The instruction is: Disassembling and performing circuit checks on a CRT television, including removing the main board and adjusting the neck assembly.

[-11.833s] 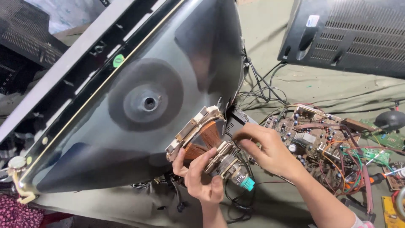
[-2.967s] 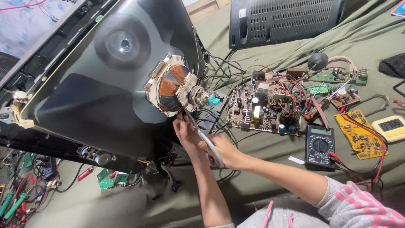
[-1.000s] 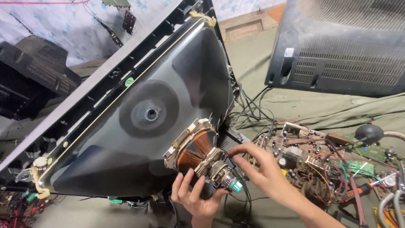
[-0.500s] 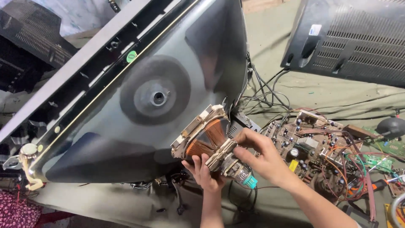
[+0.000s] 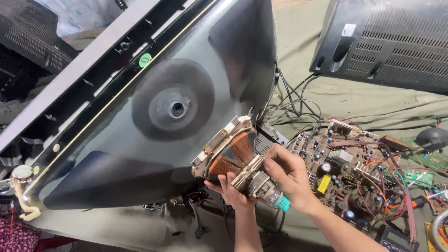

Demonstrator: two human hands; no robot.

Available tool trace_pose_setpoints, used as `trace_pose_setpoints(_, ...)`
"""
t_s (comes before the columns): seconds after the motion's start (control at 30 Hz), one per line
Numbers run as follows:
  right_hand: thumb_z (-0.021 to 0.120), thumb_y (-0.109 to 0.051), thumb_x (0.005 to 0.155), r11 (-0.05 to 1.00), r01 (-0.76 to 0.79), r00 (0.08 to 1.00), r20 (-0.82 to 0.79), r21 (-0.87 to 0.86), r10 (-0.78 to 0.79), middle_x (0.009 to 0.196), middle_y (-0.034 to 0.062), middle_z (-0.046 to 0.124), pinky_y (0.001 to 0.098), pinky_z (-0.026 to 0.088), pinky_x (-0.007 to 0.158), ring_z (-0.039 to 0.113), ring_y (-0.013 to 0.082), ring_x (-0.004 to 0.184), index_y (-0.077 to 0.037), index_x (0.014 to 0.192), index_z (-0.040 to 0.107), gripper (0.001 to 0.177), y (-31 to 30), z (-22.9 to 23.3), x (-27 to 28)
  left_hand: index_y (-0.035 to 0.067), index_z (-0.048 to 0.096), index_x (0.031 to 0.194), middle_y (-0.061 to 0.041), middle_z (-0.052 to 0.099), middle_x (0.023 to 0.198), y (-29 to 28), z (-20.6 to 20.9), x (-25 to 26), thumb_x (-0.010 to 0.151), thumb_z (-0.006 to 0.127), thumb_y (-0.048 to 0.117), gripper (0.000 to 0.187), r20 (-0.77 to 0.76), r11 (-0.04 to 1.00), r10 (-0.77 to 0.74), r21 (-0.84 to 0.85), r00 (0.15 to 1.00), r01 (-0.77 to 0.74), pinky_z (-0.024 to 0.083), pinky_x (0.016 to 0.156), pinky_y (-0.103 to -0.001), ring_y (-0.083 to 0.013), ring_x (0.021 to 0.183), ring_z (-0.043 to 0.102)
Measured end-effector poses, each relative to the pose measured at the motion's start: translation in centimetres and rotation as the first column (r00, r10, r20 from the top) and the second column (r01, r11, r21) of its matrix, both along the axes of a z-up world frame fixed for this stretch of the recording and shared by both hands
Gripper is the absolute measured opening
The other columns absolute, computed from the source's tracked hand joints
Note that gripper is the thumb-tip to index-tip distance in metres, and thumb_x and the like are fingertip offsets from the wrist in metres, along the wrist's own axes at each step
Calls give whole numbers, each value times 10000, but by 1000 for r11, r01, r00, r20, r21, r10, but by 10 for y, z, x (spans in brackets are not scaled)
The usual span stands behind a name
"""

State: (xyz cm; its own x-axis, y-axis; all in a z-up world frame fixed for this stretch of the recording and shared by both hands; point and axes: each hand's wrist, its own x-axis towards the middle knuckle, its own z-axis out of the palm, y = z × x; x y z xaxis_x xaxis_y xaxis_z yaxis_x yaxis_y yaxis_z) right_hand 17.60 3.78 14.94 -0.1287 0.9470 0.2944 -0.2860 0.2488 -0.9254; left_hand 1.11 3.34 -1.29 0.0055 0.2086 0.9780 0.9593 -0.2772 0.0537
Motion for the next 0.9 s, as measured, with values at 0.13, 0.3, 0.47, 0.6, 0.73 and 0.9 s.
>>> trace_pose_setpoints(0.13,571,-211,962,999,30,1000,6,11,-30,713,-17,518,237,334,555,424,82,607,-57,827,594,205,-2,-4,-2,68,276,1572,-79,539,1489,1,7,3,1103,447,492,655,-30,998,38,48,999,-37,201,1258,-764,-266,1502,405)
trace_pose_setpoints(0.3,547,-179,982,998,27,1000,17,-48,-26,787,3,556,234,368,602,450,86,665,-39,874,606,186,-7,-4,-2,54,302,1533,-100,575,1434,4,15,7,1074,594,265,583,-46,992,77,99,996,-72,254,1239,-754,-279,1466,448)
trace_pose_setpoints(0.47,552,-199,987,997,53,998,44,-49,-51,841,29,598,244,391,629,471,100,696,-34,864,592,210,-8,-5,-3,32,328,1503,-95,574,1441,5,15,8,1094,520,409,589,-38,993,57,103,998,-53,243,1237,-761,-286,1463,453)
trace_pose_setpoints(0.6,551,-199,996,998,63,997,38,-30,-62,845,37,618,244,432,649,508,103,699,-22,884,621,221,-9,-5,-3,46,328,1525,-92,585,1431,6,16,9,1079,356,585,701,-16,995,18,100,1000,-16,214,1247,-759,-267,1473,442)
trace_pose_setpoints(0.73,556,-199,999,997,70,997,43,-29,-69,837,43,631,245,442,621,520,105,676,-18,891,639,227,-9,-5,-4,55,317,1536,-89,570,1457,5,16,9,1079,227,675,775,-16,996,15,89,1000,-14,199,1258,-749,-261,1490,416)
trace_pose_setpoints(0.9,565,-212,990,997,49,997,57,-56,-46,777,23,611,239,427,586,507,92,648,-33,887,612,211,-8,-9,1,92,328,1557,-44,551,1492,8,-1,6,1077,442,571,688,54,995,-56,88,997,51,135,1300,-688,-227,1512,404)
